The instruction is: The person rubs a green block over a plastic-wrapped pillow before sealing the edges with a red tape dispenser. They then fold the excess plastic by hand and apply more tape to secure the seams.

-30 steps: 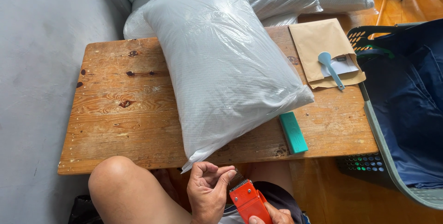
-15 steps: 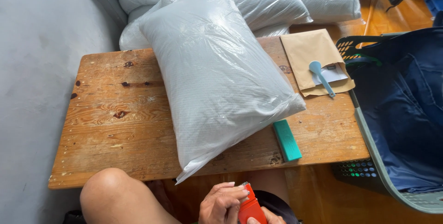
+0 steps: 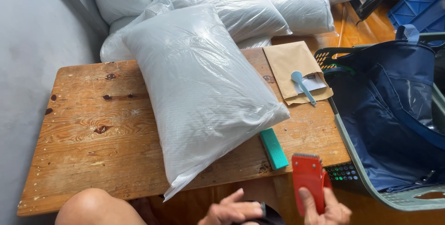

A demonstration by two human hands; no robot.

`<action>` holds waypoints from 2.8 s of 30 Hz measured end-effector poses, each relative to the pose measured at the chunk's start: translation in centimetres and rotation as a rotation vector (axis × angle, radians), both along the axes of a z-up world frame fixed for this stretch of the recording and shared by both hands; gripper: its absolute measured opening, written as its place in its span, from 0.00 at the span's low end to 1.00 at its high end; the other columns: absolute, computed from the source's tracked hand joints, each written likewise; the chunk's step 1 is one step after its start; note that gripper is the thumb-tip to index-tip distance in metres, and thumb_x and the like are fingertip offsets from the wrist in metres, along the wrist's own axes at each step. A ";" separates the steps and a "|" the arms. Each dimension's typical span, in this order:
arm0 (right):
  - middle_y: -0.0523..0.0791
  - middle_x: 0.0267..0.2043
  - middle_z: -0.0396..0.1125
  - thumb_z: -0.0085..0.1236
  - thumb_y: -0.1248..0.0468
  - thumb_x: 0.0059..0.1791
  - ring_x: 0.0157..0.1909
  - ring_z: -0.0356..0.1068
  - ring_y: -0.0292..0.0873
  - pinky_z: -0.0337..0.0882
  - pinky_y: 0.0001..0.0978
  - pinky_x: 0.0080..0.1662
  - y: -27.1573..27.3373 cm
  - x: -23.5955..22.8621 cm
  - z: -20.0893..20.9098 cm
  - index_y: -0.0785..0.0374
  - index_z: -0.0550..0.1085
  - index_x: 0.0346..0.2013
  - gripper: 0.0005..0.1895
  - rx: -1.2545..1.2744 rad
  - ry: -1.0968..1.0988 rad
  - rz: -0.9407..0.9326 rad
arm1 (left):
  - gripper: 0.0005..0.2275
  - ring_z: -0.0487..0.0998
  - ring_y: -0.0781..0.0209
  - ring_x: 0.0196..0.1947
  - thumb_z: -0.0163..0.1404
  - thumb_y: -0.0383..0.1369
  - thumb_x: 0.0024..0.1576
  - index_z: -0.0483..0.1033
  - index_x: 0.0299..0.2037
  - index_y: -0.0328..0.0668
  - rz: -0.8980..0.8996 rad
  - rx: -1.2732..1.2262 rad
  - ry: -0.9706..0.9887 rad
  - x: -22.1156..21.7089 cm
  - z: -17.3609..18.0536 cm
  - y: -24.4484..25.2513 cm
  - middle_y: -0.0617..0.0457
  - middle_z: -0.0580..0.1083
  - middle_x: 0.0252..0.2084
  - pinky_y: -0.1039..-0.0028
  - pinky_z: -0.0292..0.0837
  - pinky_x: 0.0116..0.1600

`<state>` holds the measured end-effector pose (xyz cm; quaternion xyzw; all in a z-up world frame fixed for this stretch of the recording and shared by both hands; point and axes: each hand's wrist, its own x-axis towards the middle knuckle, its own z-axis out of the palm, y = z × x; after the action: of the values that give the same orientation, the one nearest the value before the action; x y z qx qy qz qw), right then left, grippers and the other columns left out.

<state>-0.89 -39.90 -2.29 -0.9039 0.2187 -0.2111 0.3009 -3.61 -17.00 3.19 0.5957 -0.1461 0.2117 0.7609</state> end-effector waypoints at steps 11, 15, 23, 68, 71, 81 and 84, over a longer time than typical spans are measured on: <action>0.35 0.29 0.68 0.57 0.30 0.50 0.43 0.70 0.43 0.56 0.42 0.50 -8.7 13.7 -9.1 0.46 0.73 0.32 0.26 -0.972 0.072 -0.072 | 0.16 0.36 0.40 0.79 0.56 0.38 0.66 0.61 0.55 0.46 -0.315 -0.088 -0.045 0.9 -3.9 5.8 0.33 0.74 0.60 0.41 0.23 0.74; 0.36 0.59 0.75 0.46 0.16 0.48 0.57 0.71 0.43 0.54 0.39 0.54 -7.1 11.8 -4.6 0.42 0.81 0.49 0.40 -1.037 -0.194 -0.137 | 0.21 0.49 0.37 0.78 0.62 0.43 0.61 0.63 0.52 0.44 -0.253 -0.637 0.305 0.3 -3.3 4.2 0.24 0.72 0.65 0.36 0.34 0.70; 0.56 0.40 0.80 0.62 0.70 0.46 0.39 0.79 0.47 0.80 0.37 0.43 8.5 3.8 6.7 0.73 0.81 0.44 0.13 1.109 -0.038 0.673 | 0.22 0.50 0.36 0.78 0.58 0.46 0.61 0.62 0.51 0.40 -0.358 -0.752 0.351 -0.2 -1.9 3.4 0.26 0.74 0.62 0.35 0.35 0.72; 0.46 0.37 0.75 0.59 0.75 0.48 0.55 0.72 0.44 0.68 0.40 0.65 6.8 11.8 4.6 0.62 0.60 0.68 0.35 0.787 -0.428 1.023 | 0.07 0.76 0.51 0.43 0.55 0.22 0.57 0.68 0.30 0.39 0.069 1.198 -0.469 15.5 1.1 8.6 0.48 0.73 0.45 0.60 0.66 0.48; 0.47 0.38 0.73 0.58 0.78 0.48 0.48 0.75 0.43 0.74 0.35 0.56 7.5 11.8 5.2 0.60 0.57 0.70 0.38 0.778 -0.378 1.034 | 0.09 0.74 0.51 0.39 0.53 0.19 0.56 0.65 0.30 0.39 0.061 1.187 -0.419 15.6 0.5 8.7 0.48 0.69 0.37 0.62 0.67 0.47; 0.46 0.37 0.72 0.58 0.79 0.47 0.44 0.75 0.38 0.77 0.30 0.55 7.8 11.8 4.6 0.60 0.56 0.72 0.40 0.729 -0.370 0.943 | 0.25 0.70 0.47 0.55 0.71 0.50 0.40 0.75 0.33 0.40 0.276 1.320 -0.347 14.1 -1.0 6.5 0.48 0.71 0.45 0.58 0.63 0.59; 0.47 0.38 0.73 0.59 0.78 0.47 0.43 0.75 0.39 0.77 0.31 0.53 7.8 11.4 4.1 0.58 0.52 0.74 0.44 0.639 -0.382 0.948 | 0.20 0.69 0.46 0.54 0.72 0.33 0.37 0.72 0.31 0.38 0.291 1.279 -0.300 13.6 -1.1 5.8 0.49 0.69 0.45 0.59 0.61 0.59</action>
<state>10.55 -32.10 1.79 -0.7140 -0.2132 -0.1364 0.6528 10.01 -11.20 2.09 0.9068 -0.2651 0.2645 0.1936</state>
